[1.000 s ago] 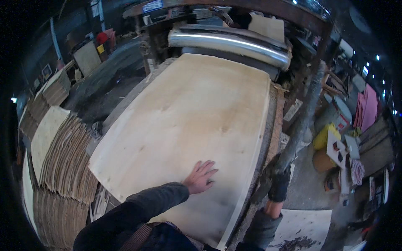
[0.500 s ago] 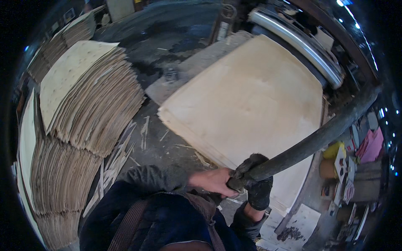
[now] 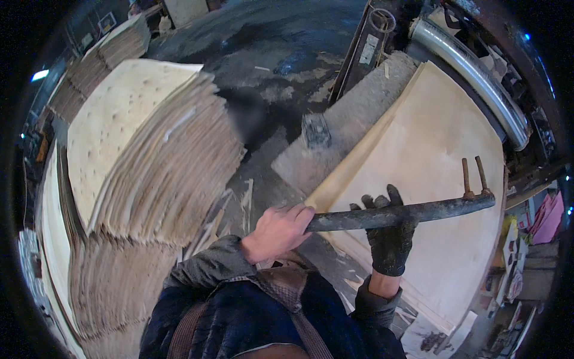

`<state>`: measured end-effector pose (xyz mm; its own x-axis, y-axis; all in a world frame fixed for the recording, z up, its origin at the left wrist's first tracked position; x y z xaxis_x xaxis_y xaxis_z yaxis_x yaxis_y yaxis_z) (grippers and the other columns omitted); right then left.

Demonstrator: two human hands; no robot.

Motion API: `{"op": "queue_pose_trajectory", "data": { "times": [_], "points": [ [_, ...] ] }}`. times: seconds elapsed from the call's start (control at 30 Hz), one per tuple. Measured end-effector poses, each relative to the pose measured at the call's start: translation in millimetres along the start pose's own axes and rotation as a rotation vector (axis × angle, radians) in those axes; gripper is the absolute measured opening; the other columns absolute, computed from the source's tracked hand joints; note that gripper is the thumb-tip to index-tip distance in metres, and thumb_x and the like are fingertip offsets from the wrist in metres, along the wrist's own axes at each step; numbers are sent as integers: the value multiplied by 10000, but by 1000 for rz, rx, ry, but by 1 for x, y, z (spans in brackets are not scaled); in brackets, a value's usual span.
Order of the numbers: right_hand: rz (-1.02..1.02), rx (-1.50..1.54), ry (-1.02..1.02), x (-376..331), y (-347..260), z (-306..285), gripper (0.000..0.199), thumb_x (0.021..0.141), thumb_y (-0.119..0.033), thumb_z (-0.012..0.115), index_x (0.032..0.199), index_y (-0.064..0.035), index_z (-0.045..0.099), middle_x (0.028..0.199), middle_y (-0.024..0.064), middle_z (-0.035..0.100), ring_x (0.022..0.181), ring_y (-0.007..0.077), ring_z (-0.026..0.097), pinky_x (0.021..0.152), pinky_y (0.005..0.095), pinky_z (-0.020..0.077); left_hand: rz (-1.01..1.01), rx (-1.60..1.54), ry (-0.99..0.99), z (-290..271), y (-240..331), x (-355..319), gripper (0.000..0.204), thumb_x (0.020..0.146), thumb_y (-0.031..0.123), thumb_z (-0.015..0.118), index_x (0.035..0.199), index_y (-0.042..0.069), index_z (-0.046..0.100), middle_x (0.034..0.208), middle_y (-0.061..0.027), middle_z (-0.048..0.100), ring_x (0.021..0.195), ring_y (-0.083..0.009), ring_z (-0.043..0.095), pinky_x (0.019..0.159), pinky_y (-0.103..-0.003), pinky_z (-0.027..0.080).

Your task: The person uses a wooden pole to guide thin sheets of wood into a rolling machine, then retrieves a stack of sheets from a pallet and feeds them individually through the rollers.

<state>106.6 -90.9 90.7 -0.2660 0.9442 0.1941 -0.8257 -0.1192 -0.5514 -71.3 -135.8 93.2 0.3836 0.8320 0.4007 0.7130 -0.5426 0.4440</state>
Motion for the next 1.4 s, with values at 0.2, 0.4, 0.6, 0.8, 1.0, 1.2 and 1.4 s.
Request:
{"op": "queue_pose_trajectory", "data": {
  "times": [0.2, 0.4, 0.6, 0.8, 1.0, 1.2, 1.4],
  "points": [
    [70, 73, 118, 114, 64, -10, 610, 850, -274, 599, 1341, -13, 347, 1117, 152, 578, 1074, 318, 526, 987, 488, 372, -40, 99, -96, -47, -108, 51, 442, 624, 174, 730, 993, 38, 528, 879, -119, 577, 719, -292, 601, 623, -362, 492],
    [74, 44, 223, 208, 110, -14, 586, 898, -261, 508, 1379, -13, 283, 1219, 165, 523, 1124, 298, 502, 979, 438, 389, -171, 25, -107, -82, -225, 78, 444, 616, 153, 732, 999, 21, 552, 829, -110, 591, 710, -290, 610, 604, -367, 499],
    [-20, 117, 239, 299, 143, -11, 539, 876, -198, 560, 1337, -9, 353, 1183, 164, 553, 1091, 307, 535, 952, 440, 426, -154, -6, -239, -91, -332, 119, 428, 628, 156, 735, 998, 37, 556, 871, -107, 600, 754, -286, 625, 623, -365, 507],
    [-182, 161, 423, 367, 184, -51, 297, 886, -188, 546, 1133, -23, 547, 1047, 129, 616, 1010, 300, 566, 910, 441, 448, -69, -5, -496, -80, -422, 192, 481, 712, 213, 703, 1093, 27, 475, 1037, -148, 558, 818, -310, 624, 659, -369, 516],
    [-315, 68, 384, 451, 164, -78, 244, 881, -172, 540, 1088, -46, 561, 1006, 123, 618, 934, 294, 583, 844, 395, 475, -205, -117, -824, -36, -480, 276, 496, 776, 304, 656, 1158, 55, 462, 1170, -157, 511, 1000, -355, 564, 835, -438, 456],
    [-286, 20, 595, 567, 122, -128, 205, 829, -103, 598, 1022, -46, 561, 937, 127, 609, 891, 271, 595, 790, 371, 495, -350, -357, -941, 34, -551, 378, 433, 743, 252, 677, 1086, 15, 559, 954, -182, 625, 914, -305, 607, 784, -376, 473],
    [-302, 40, 573, 693, 99, -184, 175, 787, -55, 650, 943, -46, 572, 809, 60, 603, 725, 216, 600, 654, 338, 509, -441, -619, -835, 104, -626, 454, 361, 732, 184, 683, 1026, 1, 579, 765, -98, 616, 679, -168, 588, 629, -313, 473]
  ]
}}
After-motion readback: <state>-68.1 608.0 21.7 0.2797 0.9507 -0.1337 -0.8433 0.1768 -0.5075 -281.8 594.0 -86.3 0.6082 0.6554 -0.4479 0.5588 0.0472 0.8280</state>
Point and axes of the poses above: each hand's wrist, its own x-axis towards the middle knuckle, its own z-axis out of the palm, y = z × x, the point moved 8 cm from there along x, towards the middle knuckle
